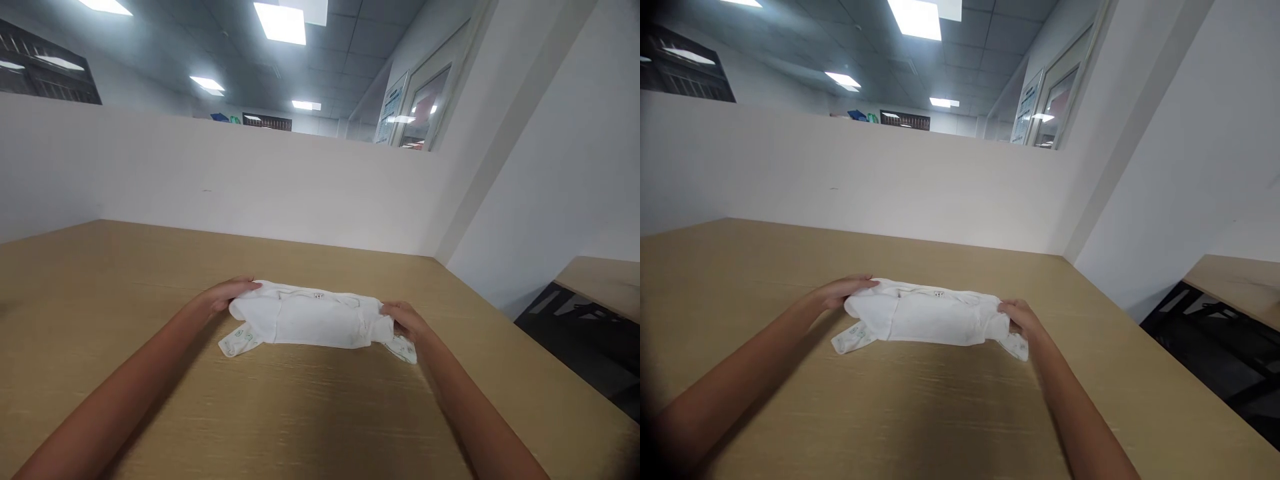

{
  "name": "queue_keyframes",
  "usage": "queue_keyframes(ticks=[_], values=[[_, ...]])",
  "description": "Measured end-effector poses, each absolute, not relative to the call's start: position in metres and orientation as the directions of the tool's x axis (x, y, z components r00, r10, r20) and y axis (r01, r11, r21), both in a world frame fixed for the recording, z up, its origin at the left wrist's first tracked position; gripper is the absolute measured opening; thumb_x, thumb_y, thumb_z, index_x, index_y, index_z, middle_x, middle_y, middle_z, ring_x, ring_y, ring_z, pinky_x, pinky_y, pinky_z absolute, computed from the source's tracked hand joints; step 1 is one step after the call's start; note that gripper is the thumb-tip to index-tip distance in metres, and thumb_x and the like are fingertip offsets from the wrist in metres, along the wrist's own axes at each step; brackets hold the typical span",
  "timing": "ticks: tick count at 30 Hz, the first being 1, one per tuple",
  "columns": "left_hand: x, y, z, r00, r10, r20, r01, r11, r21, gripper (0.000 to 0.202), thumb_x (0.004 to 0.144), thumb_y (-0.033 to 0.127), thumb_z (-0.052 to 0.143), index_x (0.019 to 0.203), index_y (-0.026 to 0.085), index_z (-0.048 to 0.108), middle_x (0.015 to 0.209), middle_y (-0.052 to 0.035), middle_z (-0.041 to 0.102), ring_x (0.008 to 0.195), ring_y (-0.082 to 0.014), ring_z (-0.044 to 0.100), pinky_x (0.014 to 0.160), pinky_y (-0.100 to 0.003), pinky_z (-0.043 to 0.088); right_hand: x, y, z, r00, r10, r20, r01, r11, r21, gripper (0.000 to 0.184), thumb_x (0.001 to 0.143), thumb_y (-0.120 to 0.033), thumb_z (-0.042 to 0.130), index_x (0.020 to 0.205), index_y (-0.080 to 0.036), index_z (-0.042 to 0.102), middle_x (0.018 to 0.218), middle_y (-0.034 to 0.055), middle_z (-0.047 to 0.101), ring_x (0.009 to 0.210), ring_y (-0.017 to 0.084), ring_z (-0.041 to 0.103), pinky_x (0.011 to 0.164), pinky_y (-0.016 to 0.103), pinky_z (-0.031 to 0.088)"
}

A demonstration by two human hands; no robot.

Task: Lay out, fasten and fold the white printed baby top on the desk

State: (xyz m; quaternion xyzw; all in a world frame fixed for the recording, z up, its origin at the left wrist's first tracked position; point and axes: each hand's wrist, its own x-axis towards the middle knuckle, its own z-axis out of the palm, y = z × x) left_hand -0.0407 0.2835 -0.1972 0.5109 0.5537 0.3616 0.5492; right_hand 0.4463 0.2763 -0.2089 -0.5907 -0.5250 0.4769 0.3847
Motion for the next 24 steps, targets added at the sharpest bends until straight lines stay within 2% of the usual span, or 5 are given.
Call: queue_keyframes(ticks=[4,9,15,19,24], values=[[-0.039,0.277,-0.188,0.281,0.911,-0.303,-0.059,0.331,0.942,0.043,0.067,0.044,0.092,0.094,0.018,0.070,0.097,-0.0079,0.074,0.088,-0.0232,0.069,0.074,-0.030,0.059,0.443,0.278,-0.210,0.050,0.982,-0.184,0.246,-0.190,-0.950,0.031,0.062,-0.035,0.079,0.061,-0.017,0.053,0.052,-0.0029,0.047,0.044,0.008,0.038,0.040,0.019,0.022],[-0.006,0.261,-0.161,0.301,0.904,-0.303,-0.106,0.347,0.932,0.040,0.075,0.046,0.084,0.097,0.016,0.070,0.097,-0.0105,0.074,0.089,-0.0267,0.071,0.082,-0.036,0.063,0.442,0.280,-0.208,0.134,0.978,-0.159,0.192,-0.182,-0.964,0.028,0.061,-0.033,0.076,0.079,-0.016,0.064,0.069,0.0017,0.063,0.059,0.015,0.057,0.048,0.022,0.041],[0.063,0.251,-0.126,0.333,0.943,0.024,0.204,-0.097,0.974,0.050,0.089,0.058,0.071,0.122,0.020,0.068,0.092,-0.0051,0.072,0.075,-0.0192,0.070,0.068,-0.029,0.054,0.438,0.278,-0.205,0.134,0.987,-0.091,0.143,-0.110,-0.984,0.035,0.062,-0.034,0.075,0.090,-0.015,0.068,0.077,0.0048,0.068,0.065,0.018,0.062,0.053,0.023,0.047],[0.072,0.242,-0.127,0.344,0.888,0.303,0.471,-0.443,0.763,0.045,0.101,0.058,0.051,0.118,0.020,0.068,0.093,-0.0057,0.072,0.075,-0.0194,0.070,0.067,-0.030,0.050,0.430,0.274,-0.193,0.102,0.993,-0.061,0.123,-0.074,-0.990,0.037,0.066,-0.034,0.075,0.096,-0.013,0.071,0.088,0.0115,0.074,0.075,0.023,0.068,0.058,0.026,0.053],[0.037,0.221,-0.164,0.355,0.872,0.336,0.621,-0.489,0.613,0.032,0.102,0.048,0.050,0.106,0.023,0.070,0.105,-0.0042,0.073,0.092,-0.0206,0.066,0.078,-0.031,0.048,0.401,0.271,-0.169,0.034,0.999,-0.013,0.107,-0.016,-0.994,0.042,0.076,-0.033,0.075,0.112,-0.012,0.073,0.103,0.0143,0.075,0.083,0.025,0.071,0.062,0.027,0.055]])
